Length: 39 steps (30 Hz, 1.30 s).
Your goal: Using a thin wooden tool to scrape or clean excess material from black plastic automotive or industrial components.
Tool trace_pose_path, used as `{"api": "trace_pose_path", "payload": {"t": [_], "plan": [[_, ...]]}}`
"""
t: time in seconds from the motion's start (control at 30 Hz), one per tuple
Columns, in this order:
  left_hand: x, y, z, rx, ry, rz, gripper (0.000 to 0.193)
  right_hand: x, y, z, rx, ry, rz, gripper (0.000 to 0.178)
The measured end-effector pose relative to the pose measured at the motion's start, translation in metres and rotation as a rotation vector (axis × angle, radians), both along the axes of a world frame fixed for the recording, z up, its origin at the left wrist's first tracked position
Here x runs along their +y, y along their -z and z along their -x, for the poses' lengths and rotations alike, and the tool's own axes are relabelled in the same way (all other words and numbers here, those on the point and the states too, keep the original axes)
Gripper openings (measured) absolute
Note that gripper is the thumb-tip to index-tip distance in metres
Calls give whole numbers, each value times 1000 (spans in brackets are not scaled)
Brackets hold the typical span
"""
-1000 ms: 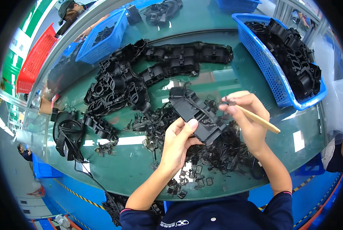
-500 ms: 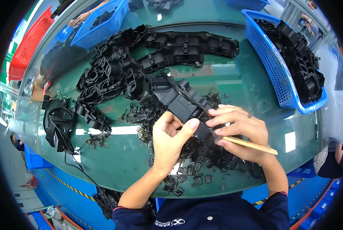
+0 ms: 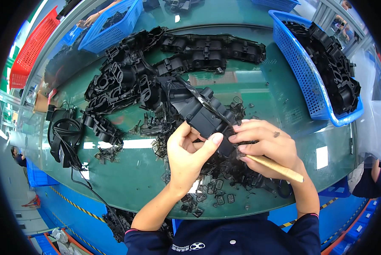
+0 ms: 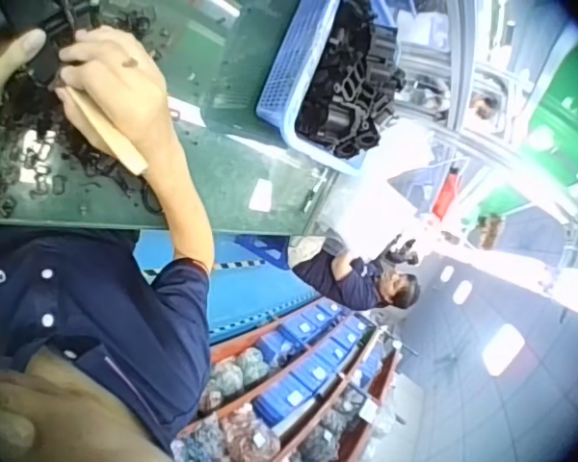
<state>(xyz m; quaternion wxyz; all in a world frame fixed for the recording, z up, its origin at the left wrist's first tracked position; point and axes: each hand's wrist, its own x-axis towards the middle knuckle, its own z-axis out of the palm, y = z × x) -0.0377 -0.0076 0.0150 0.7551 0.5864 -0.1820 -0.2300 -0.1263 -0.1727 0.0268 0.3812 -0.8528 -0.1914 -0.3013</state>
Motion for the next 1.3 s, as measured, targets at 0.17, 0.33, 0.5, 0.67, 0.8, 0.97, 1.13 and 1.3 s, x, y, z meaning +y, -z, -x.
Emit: {"api": "trace_pose_path", "payload": {"t": [0.17,0.33,0.5,0.67,0.8,0.97,1.13,1.3], "plan": [[-1,4,-1,-13,35,-28,28,2,3,0,-66,48,224,19],[-2,6,0,44,48,-15,29,10,8,0,-92,155,-85,18],[1,10,-2,72,88,-42,34,-7,-3,3,-19,376,-844,7],[-4,13,-4,118,136,54,25,-20,3,7,78,266,-780,7],[-7,10,0,136,190,88,25,-12,3,5,5,168,-500,10],[-5,13,4,99,232,55,28,3,-1,2,-51,122,-206,21],[-8,10,7,76,237,66,28,7,-1,3,-79,155,-126,23],[-8,12,8,66,228,52,29,5,1,3,-76,135,-80,21]]}}
